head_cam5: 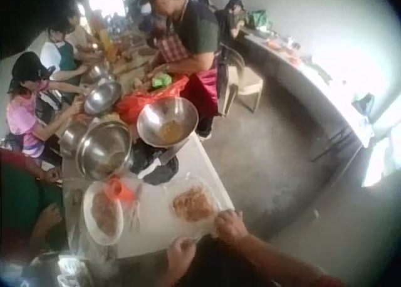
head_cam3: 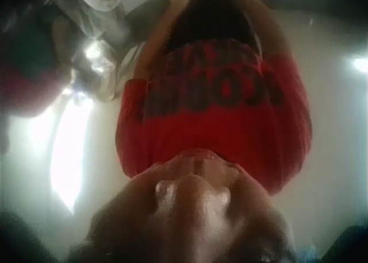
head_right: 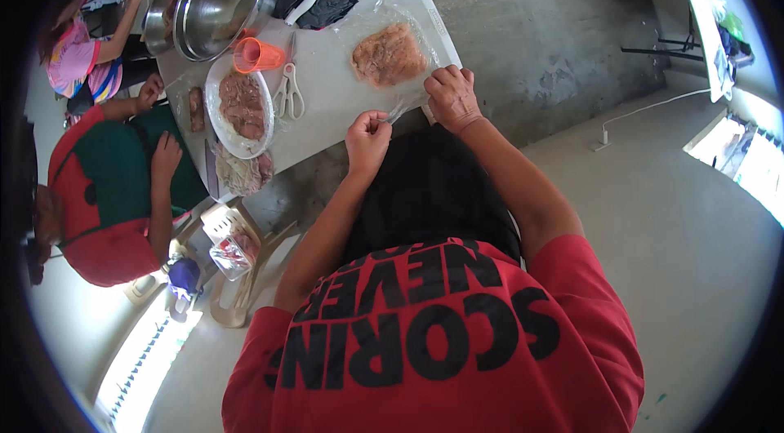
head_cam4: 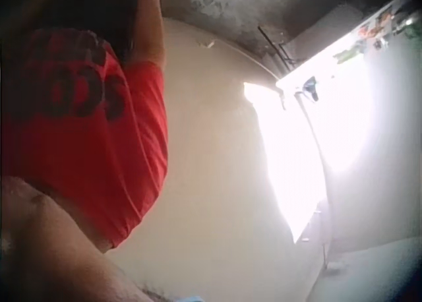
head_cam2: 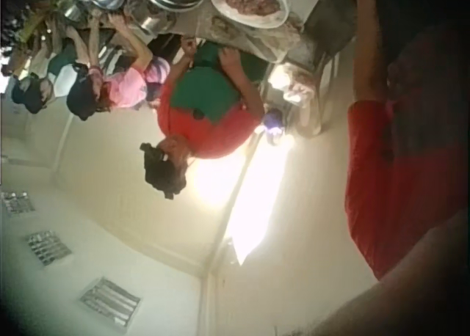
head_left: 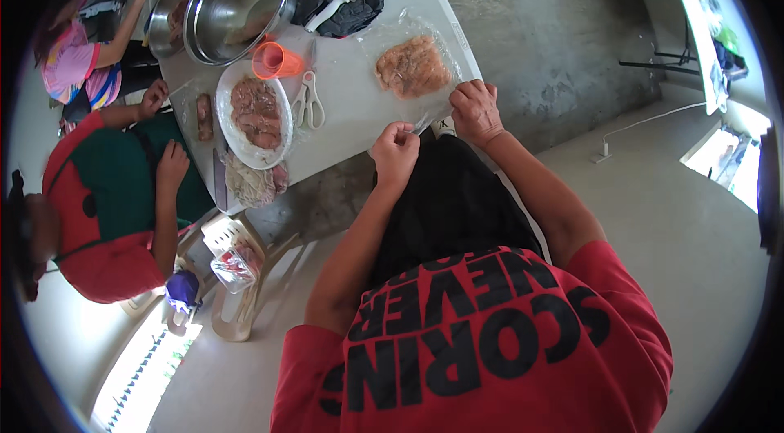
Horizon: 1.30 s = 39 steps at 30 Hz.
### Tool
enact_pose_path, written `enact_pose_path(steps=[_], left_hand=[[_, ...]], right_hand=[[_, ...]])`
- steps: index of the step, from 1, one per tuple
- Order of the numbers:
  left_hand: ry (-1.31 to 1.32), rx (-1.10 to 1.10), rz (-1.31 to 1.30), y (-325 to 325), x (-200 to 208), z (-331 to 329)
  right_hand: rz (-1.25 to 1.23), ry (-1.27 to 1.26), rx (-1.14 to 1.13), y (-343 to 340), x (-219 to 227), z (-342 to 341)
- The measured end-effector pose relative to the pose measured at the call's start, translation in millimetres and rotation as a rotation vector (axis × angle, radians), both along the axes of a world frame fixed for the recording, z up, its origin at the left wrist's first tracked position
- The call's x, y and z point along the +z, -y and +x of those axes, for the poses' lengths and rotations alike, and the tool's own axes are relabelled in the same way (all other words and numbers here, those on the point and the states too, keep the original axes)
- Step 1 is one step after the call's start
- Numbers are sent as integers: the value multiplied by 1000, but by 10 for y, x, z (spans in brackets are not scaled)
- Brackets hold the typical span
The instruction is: The person scoops ground meat from a metal bowl and places it onto a sheet of plastic wrap on a table. They flatten and shape the meat by hand, pressing it into a uniform layer. The person works alongside others in a group setting, handling the meat and plastic wrap repeatedly.
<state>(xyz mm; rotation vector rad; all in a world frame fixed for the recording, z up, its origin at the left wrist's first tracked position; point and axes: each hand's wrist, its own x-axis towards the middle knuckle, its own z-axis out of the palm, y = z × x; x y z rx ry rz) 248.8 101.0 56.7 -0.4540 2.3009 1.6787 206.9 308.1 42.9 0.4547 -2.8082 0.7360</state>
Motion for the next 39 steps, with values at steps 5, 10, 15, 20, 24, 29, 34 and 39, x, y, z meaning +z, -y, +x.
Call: enact_pose_path(steps=[5, 10, 15, 20, 24, 29, 34, 39], left_hand=[[-23, -129, -31, 110, -101, -80], [-41, -233, -67, 206, -89, -144], [-26, -321, -78, 263, -149, -186], [-23, -374, -85, 272, -165, -200], [12, -419, -76, 286, -216, -194], [242, -637, -58, 346, -38, -309], [-228, -613, -334, 151, 173, -549], [-487, -690, -669, -155, 186, -916]], right_hand=[[59, 6, -40, -7, -52, 55], [86, -24, -97, 13, 8, 89], [116, -4, -167, -45, -43, 139], [114, 34, -190, -106, -20, 175], [138, 65, -217, -255, -85, 214], [95, 82, -480, -274, -117, 18], [-11, 150, -597, 120, -61, -485], [11, 289, -569, 283, -175, -705]])
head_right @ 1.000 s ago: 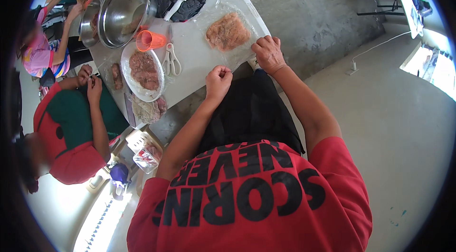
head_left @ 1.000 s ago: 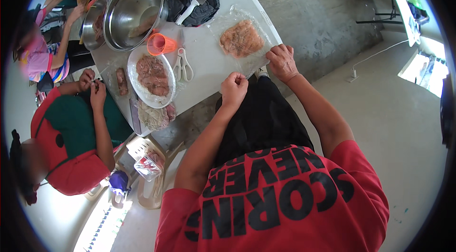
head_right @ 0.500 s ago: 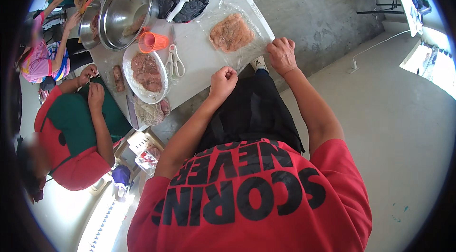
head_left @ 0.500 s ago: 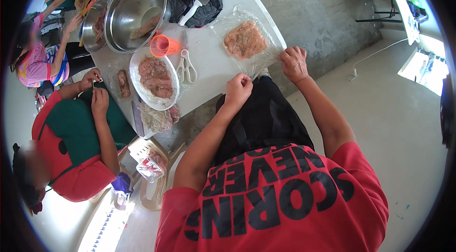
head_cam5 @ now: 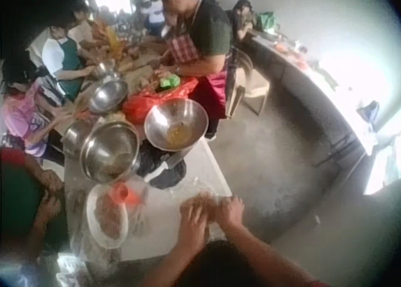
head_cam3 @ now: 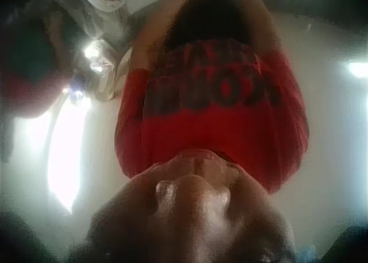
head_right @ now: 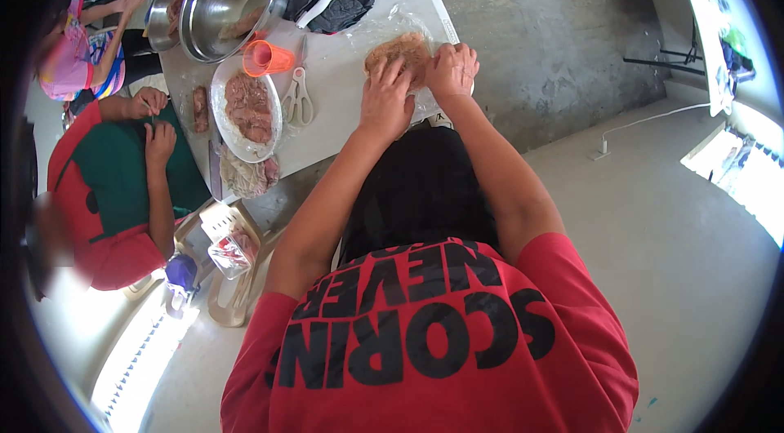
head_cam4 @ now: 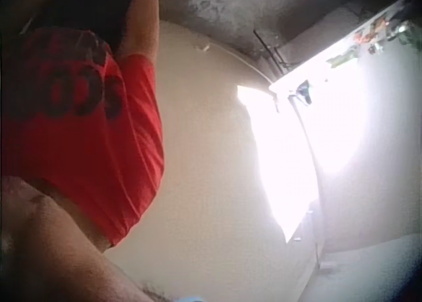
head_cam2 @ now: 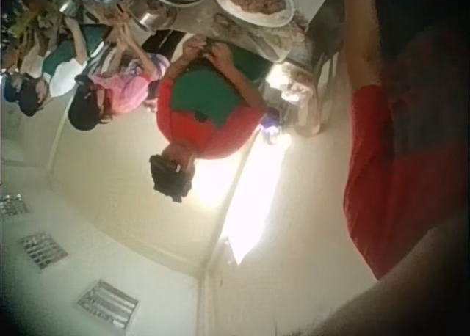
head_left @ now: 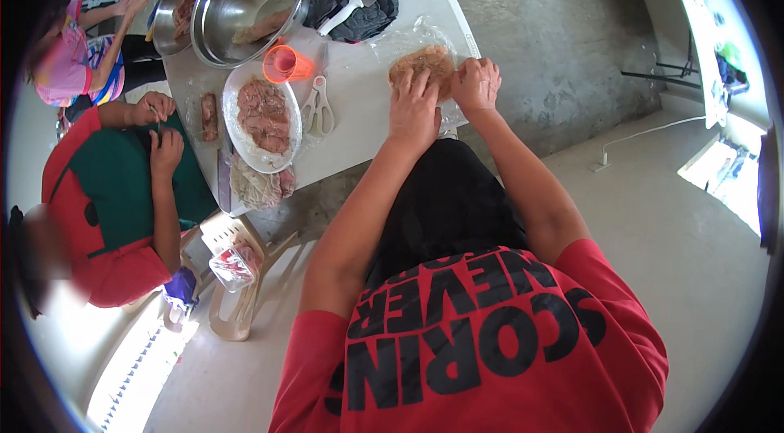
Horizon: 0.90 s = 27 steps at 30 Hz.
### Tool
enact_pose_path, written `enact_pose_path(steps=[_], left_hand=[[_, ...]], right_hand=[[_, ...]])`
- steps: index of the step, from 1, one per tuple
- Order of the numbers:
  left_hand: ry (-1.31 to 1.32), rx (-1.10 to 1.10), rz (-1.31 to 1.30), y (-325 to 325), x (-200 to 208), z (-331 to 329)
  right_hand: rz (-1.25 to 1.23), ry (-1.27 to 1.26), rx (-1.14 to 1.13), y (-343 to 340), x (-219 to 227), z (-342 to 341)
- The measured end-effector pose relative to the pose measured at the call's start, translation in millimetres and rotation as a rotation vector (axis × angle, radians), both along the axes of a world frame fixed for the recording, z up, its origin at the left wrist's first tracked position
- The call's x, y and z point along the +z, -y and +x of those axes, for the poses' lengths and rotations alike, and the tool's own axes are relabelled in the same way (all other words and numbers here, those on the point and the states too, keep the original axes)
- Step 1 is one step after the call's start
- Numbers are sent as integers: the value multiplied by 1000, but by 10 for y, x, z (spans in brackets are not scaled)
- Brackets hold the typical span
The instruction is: The person scoops ground meat from a metal bowl and places it onto a sheet of plastic wrap on a table. They flatten and shape the meat by hand, pressing it into a uniform layer. The person works alongside others in a group setting, handling the meat and plastic wrap repeatedly.
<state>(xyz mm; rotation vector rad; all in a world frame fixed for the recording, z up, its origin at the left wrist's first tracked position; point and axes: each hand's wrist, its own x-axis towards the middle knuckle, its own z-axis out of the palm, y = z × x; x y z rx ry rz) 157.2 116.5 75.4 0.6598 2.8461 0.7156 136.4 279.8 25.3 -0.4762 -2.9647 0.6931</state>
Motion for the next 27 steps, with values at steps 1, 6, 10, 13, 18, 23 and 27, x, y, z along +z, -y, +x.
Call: enact_pose_path(steps=[1, 6, 10, 13, 18, 23, 27], left_hand=[[-54, -11, -57, -60, -53, -27], [88, 7, -129, -173, -119, -32], [75, 25, -145, -185, -173, -15], [87, 17, -138, -213, -130, -51], [75, 18, -145, -221, -142, -57], [55, 42, -122, -223, -159, -61], [-18, 136, -81, -321, -77, -159]], right_hand=[[3, -9, 36, -25, -91, -4], [-253, 95, -45, -21, 57, -82], [-390, 174, -173, -24, 272, -214], [-327, 232, -99, -144, 234, -294], [-245, 226, 16, -338, 161, -353], [-259, 100, 41, -414, 104, -449], [-225, 6, 180, -287, 72, -718]])
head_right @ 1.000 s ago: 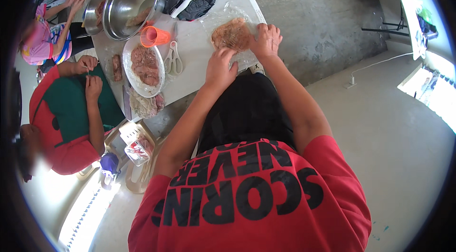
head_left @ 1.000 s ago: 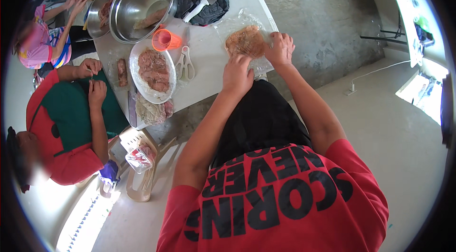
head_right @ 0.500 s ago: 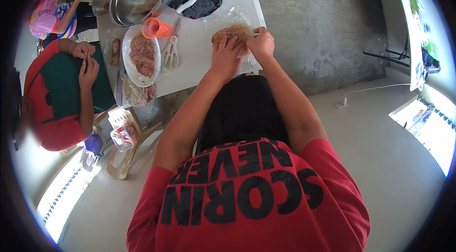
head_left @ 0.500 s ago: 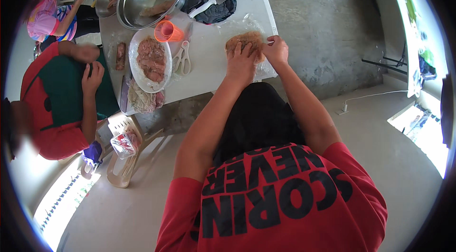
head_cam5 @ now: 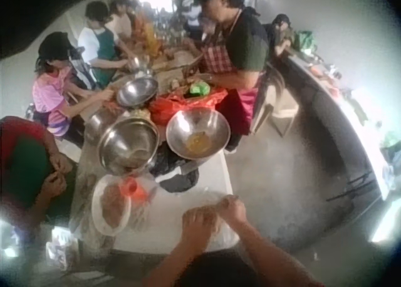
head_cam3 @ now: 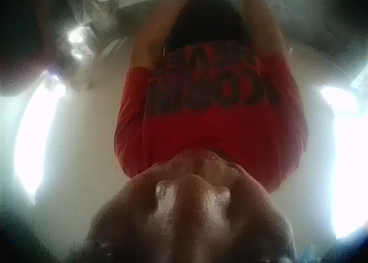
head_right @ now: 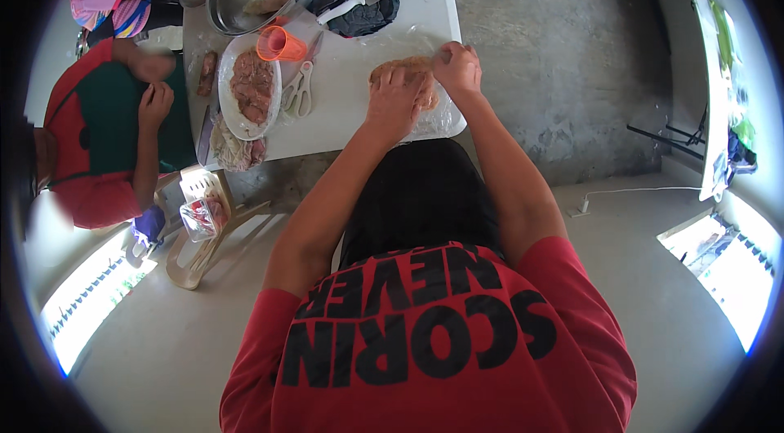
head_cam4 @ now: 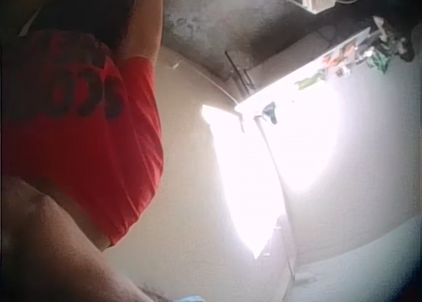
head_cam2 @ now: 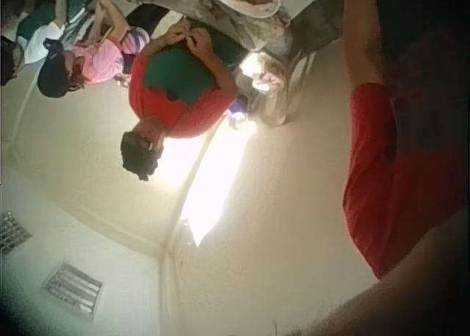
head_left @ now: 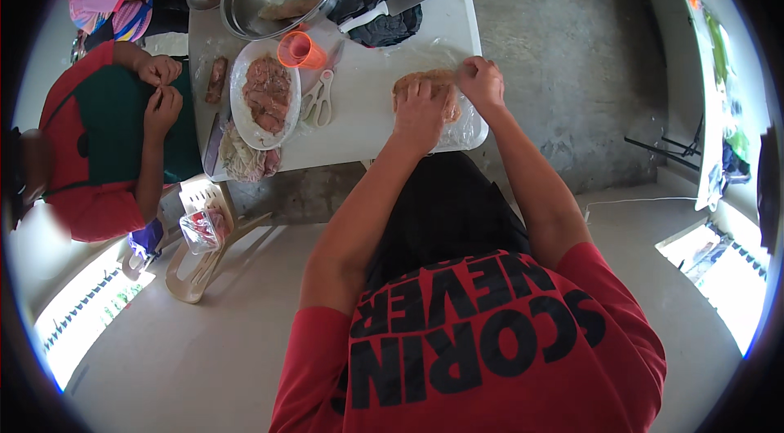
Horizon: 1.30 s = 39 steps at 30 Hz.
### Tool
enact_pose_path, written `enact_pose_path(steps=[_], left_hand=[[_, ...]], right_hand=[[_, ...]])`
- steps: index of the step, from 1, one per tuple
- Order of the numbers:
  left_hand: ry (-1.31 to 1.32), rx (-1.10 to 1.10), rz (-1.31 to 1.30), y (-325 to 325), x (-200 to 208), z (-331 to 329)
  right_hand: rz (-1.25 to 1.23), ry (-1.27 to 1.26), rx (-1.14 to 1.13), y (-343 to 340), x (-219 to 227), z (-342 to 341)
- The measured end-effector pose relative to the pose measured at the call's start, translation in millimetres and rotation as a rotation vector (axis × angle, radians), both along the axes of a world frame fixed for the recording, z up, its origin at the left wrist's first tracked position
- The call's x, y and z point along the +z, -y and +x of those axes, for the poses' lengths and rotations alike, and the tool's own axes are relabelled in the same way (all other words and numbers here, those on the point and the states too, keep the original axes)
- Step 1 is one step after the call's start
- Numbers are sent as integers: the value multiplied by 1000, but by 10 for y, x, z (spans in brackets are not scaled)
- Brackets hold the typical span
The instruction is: The person scoops ground meat from a metal bowl and places it onto a sheet of plastic wrap on a table. They flatten and shape the meat by hand, pressing it into a uniform layer. The person works alongside others in a group setting, handling the meat and plastic wrap repeatedly.
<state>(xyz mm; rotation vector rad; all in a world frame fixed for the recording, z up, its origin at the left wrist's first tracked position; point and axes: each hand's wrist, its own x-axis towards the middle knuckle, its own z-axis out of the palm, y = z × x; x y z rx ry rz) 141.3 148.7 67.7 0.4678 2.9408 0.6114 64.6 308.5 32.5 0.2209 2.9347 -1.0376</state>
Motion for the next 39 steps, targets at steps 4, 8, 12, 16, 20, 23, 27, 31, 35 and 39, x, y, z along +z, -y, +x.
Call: enact_pose_path(steps=[4, 8, 12, 16, 20, 23, 27, 31, 35, 39], left_hand=[[-71, 24, 71, -56, -41, -93], [-47, 45, 18, -45, -119, -80], [-50, 47, 13, -56, -98, -75], [-20, 47, 19, -62, -66, -81], [-45, 140, 113, -16, -209, -169], [-25, 170, -18, 136, -296, -198], [71, 105, -132, 422, -273, -201], [48, 115, -164, 553, -264, -203], [50, 225, -154, 584, -228, -104], [114, 84, -174, 496, -122, 92]], right_hand=[[142, -52, 151, 120, -118, -192], [88, 117, 241, 174, -17, -276], [159, 125, 278, 90, 36, -342], [153, 10, 264, -26, 98, -365], [0, -417, 425, 69, 170, -133], [20, -337, 658, 214, 47, 165], [316, -112, 746, 138, -43, 327], [375, -126, 721, -1, -5, 281], [331, -130, 619, 17, 142, 325], [293, -103, 755, 175, 139, 518]])
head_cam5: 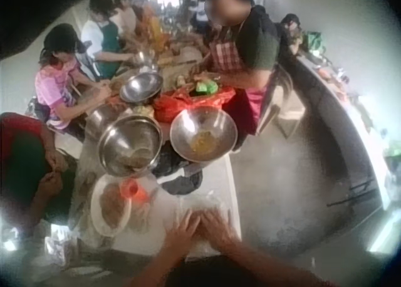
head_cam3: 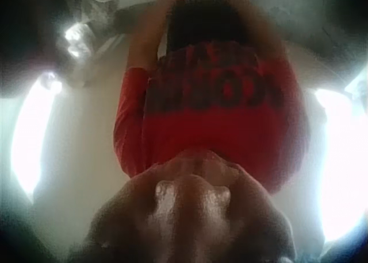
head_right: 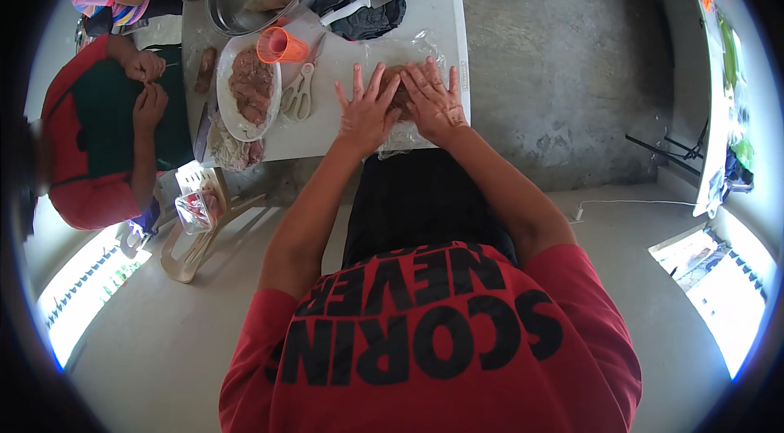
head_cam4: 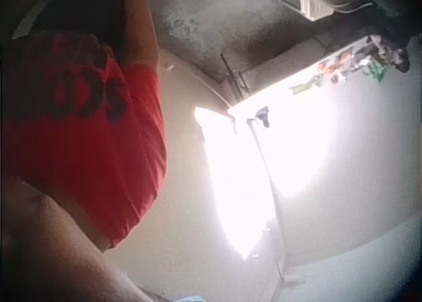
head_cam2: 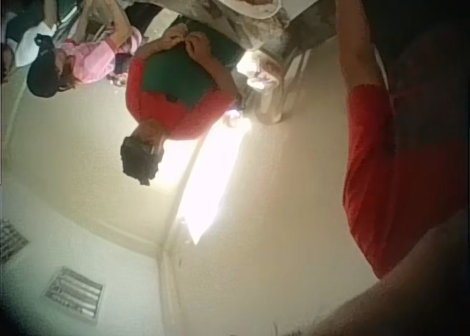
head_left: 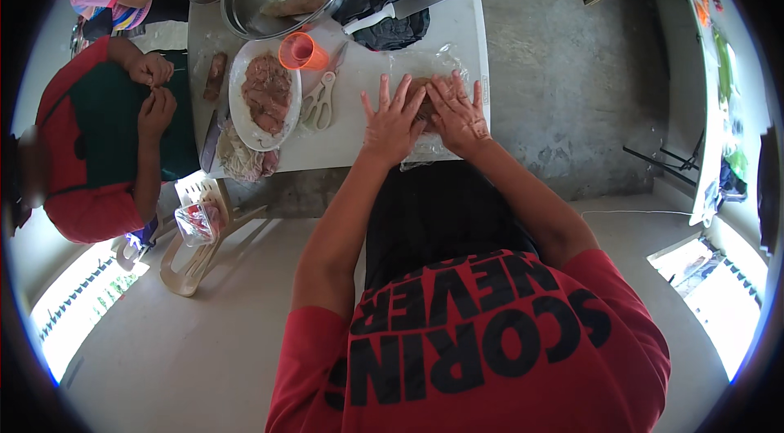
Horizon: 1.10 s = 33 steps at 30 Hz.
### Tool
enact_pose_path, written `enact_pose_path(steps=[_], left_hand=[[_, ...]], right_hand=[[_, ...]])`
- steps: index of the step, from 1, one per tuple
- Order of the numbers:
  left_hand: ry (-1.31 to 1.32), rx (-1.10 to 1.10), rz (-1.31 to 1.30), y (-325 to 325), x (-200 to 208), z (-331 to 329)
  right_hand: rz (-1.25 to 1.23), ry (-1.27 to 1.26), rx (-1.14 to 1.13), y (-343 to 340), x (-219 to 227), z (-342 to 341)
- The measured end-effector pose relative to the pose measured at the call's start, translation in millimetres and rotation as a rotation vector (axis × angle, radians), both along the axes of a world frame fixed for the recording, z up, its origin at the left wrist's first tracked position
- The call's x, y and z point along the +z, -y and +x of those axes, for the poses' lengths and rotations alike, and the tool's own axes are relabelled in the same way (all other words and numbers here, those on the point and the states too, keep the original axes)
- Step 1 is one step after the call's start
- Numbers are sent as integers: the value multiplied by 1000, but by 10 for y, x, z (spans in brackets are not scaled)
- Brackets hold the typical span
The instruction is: The person scoops ground meat from a metal bowl and places it onto a sheet of plastic wrap on a table. They flatten and shape the meat by hand, pressing it into a uniform layer. The person works alongside others in a group setting, handling the meat and plastic wrap repeatedly.
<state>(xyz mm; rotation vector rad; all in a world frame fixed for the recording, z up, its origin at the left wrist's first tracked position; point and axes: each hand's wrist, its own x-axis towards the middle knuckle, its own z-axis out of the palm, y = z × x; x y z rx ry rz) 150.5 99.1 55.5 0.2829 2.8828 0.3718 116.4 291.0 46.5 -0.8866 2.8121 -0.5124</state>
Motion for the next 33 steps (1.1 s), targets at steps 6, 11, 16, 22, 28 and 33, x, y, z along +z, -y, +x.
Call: enact_pose_path(steps=[6, 11, 16, 22, 28, 33], left_hand=[[19, 41, 21, 71, -40, 38], [-35, 107, 83, 45, -128, 110], [13, 37, 43, 132, -179, 111], [-47, 61, 136, 130, -84, 69], [-62, -135, 101, 253, -209, 69], [173, -24, 101, 258, -25, -86]], right_hand=[[56, 54, -35, 11, -24, 33], [64, 48, -87, 112, 86, 155], [44, 83, -65, 208, -15, 244], [33, 65, -132, 264, 36, 278], [59, 54, -94, 402, -57, 308], [7, 129, -119, 365, -30, 269]])
